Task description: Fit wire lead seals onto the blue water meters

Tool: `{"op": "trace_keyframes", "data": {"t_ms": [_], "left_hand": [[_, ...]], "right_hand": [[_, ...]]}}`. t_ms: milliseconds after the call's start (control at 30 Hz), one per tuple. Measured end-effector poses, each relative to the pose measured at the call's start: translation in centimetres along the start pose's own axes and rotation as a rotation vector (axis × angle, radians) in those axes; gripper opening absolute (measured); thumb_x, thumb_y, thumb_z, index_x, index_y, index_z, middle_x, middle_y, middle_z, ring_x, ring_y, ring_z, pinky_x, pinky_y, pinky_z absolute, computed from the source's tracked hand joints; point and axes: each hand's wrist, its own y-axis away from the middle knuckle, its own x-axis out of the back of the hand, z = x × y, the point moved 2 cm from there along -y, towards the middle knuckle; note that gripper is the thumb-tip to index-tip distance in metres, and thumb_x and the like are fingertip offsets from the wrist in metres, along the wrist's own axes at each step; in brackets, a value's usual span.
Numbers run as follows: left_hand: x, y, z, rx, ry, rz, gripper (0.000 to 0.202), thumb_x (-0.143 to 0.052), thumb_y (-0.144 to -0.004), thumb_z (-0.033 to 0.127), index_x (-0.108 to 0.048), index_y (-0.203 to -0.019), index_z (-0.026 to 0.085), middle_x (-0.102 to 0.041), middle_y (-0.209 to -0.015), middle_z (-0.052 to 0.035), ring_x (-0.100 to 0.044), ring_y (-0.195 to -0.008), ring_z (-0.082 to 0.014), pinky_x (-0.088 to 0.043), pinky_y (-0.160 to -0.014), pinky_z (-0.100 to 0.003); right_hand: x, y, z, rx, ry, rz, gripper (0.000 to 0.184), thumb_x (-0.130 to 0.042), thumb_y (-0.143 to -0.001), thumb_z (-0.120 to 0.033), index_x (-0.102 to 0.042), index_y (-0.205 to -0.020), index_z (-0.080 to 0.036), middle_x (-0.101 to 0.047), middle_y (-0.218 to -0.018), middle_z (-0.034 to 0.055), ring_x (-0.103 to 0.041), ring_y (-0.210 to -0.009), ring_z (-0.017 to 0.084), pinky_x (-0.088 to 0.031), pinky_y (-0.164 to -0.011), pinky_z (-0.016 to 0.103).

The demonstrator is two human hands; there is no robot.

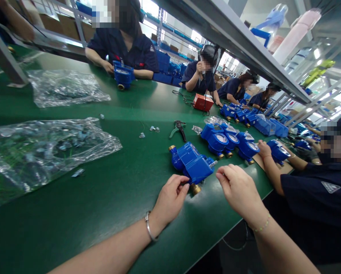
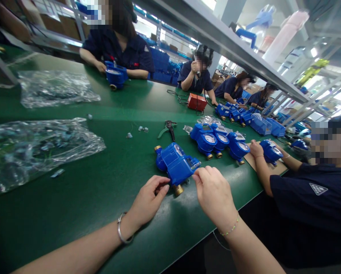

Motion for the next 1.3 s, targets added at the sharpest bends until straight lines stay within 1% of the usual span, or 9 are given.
{"op": "trace_keyframes", "data": {"t_ms": [267, 367, 533, 700, 833, 933, 1067, 1133, 1300], "left_hand": [[-0.4, -0.1, -0.2, -0.005, -0.094, -0.037, 0.029, -0.044, -0.087, 0.029, -0.053, -0.112, 0.018, -0.062, -0.096, -0.0049, -0.057, -0.073, -0.0142, -0.049, -0.068, -0.028], [-0.3, -0.4, -0.2, -0.01, -0.137, -0.075, 0.024, -0.042, -0.087, 0.029, -0.06, -0.099, 0.02, -0.066, -0.088, -0.0032, -0.059, -0.074, -0.0157, -0.047, -0.068, -0.028], [2.3, -0.1, 0.7, -0.058, -0.271, -0.157, 0.019, -0.048, -0.08, 0.024, -0.06, -0.067, 0.021, -0.059, -0.065, -0.001, -0.054, -0.064, -0.0174, -0.041, -0.062, -0.029], [5.5, 0.8, 4.5, -0.196, -0.444, -0.347, 0.018, -0.052, -0.071, 0.016, -0.06, -0.056, 0.021, -0.058, -0.084, -0.0072, -0.052, -0.081, -0.0222, -0.042, -0.069, -0.033], [6.2, 0.6, 7.2, -0.2, -0.142, -0.573, 0.018, -0.05, -0.066, 0.01, -0.059, -0.056, 0.021, -0.052, -0.121, -0.0017, -0.05, -0.106, -0.0222, -0.041, -0.09, -0.035], [5.4, 0.3, 6.8, -0.071, 0.244, -0.642, 0.014, -0.052, -0.07, 0.018, -0.056, -0.056, 0.021, -0.06, -0.114, -0.0033, -0.054, -0.103, -0.0243, -0.043, -0.09, -0.039], [4.1, 0.5, 4.9, 0.035, 0.525, -0.553, 0.039, -0.04, -0.085, 0.047, -0.056, -0.063, 0.019, -0.06, -0.072, -0.0056, -0.056, -0.075, -0.0206, -0.047, -0.077, -0.036], [3.6, 0.7, 4.4, 0.024, 0.471, -0.49, 0.046, -0.032, -0.087, 0.053, -0.055, -0.068, 0.018, -0.054, -0.069, -0.003, -0.051, -0.067, -0.0161, -0.045, -0.07, -0.031], [3.1, 1.0, 4.1, 0.072, 0.199, -0.404, 0.026, -0.048, -0.084, 0.043, -0.048, -0.076, 0.018, -0.043, -0.063, 0.0048, -0.039, -0.058, -0.01, -0.034, -0.052, -0.021]], "right_hand": [[-1.8, -0.4, -0.9, 0.041, -0.036, -0.001, 0.015, -0.046, -0.088, -0.025, -0.058, -0.08, -0.02, -0.058, -0.076, 0.0036, -0.054, -0.078, 0.019, -0.039, -0.07, 0.03], [-3.4, -0.4, -1.5, 0.031, -0.065, -0.019, 0.016, -0.045, -0.088, -0.025, -0.059, -0.082, -0.021, -0.06, -0.076, 0.004, -0.055, -0.079, 0.019, -0.041, -0.071, 0.029], [-5.0, 0.7, -0.9, -0.009, -0.215, -0.039, 0.027, -0.046, -0.083, -0.018, -0.054, -0.109, -0.02, -0.063, -0.082, 0.0031, -0.058, -0.077, 0.018, -0.044, -0.069, 0.03], [-5.4, 3.3, 0.1, -0.129, -0.487, -0.048, 0.032, -0.046, -0.082, -0.017, -0.05, -0.114, -0.02, -0.059, -0.078, 0.0003, -0.057, -0.071, 0.015, -0.047, -0.07, 0.03], [-6.3, 5.1, -0.9, -0.227, -0.694, 0.105, 0.019, -0.047, -0.084, -0.022, -0.055, -0.101, -0.02, -0.057, -0.098, 0.0066, -0.057, -0.085, 0.017, -0.049, -0.071, 0.029], [-6.8, 5.8, -2.0, -0.25, -0.789, 0.2, 0.018, -0.047, -0.086, -0.026, -0.059, -0.098, -0.02, -0.054, -0.109, 0.0095, -0.056, -0.095, 0.019, -0.049, -0.077, 0.033], [-7.2, 5.6, -2.8, -0.371, -1.028, 0.232, 0.025, -0.048, -0.087, -0.031, -0.055, -0.109, -0.021, -0.058, -0.108, 0.0098, -0.06, -0.08, 0.017, -0.051, -0.073, 0.035], [-7.2, 5.5, -3.1, -0.439, -1.228, 0.237, 0.028, -0.048, -0.088, -0.033, -0.051, -0.112, -0.021, -0.059, -0.108, 0.0097, -0.06, -0.078, 0.016, -0.052, -0.07, 0.034], [-6.6, 5.5, -4.1, -0.462, -1.481, 0.201, 0.021, -0.051, -0.087, -0.032, -0.051, -0.105, -0.021, -0.059, -0.112, 0.0084, -0.059, -0.083, 0.014, -0.051, -0.074, 0.033]]}}
